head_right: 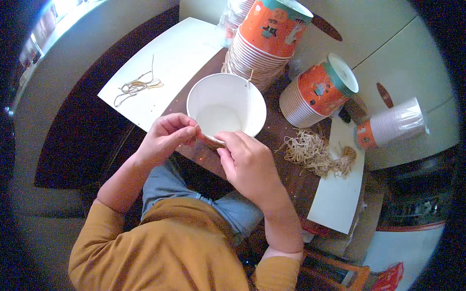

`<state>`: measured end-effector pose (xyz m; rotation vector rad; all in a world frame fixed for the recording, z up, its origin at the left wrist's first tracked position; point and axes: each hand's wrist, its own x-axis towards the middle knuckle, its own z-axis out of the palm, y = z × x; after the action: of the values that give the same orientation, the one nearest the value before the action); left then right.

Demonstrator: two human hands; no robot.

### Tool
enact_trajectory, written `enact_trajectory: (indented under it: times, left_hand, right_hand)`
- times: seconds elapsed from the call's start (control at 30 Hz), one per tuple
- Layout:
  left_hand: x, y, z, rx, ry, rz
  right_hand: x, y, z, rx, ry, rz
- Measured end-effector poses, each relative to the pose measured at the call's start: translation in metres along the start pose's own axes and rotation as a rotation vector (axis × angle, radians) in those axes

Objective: Attaching rubber band handles to paper buckets by threading them through pre-punched holes.

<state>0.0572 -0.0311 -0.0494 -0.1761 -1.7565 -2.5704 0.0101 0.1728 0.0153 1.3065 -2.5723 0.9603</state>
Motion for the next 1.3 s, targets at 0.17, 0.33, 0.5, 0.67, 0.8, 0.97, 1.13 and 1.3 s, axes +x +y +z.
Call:
enact_trajectory:
  times: [0.17,0.33,0.5,0.67,0.8,0.97,1.13,1.3]
  left_hand:
    - [0.001,0.006,0.017,0.144,-0.01,-0.04]
    - [0.001,0.02,0.025,0.549,0.005,0.042]
    - [0.002,0.015,0.02,0.427,-0.045,0.034]
    - [0.002,0.009,0.006,0.133,-0.063,-0.032]
    - [0.006,0.008,0.003,0.172,-0.123,-0.027]
    - [0.007,0.012,0.004,0.146,-0.143,-0.063]
    - [0.008,0.014,0.004,0.137,-0.181,-0.04]
    - [0.006,0.011,0.002,0.148,-0.138,-0.039]
  right_hand:
    - [0.025,-0.008,-0.028,-0.043,-0.14,-0.216]
    - [0.065,-0.015,-0.031,0.006,-0.585,-0.23]
    - [0.084,0.008,-0.018,-0.15,-0.099,-0.3]
    - [0.035,0.011,-0.02,-0.276,0.287,-0.248]
    - [0.007,0.017,-0.006,0.113,0.075,-0.09]
    - [0.015,0.013,0.005,0.061,0.043,-0.143]
    - [0.022,0.016,0.014,0.006,0.078,-0.153]
    - [0.012,0.011,0.013,-0.032,0.058,-0.119]
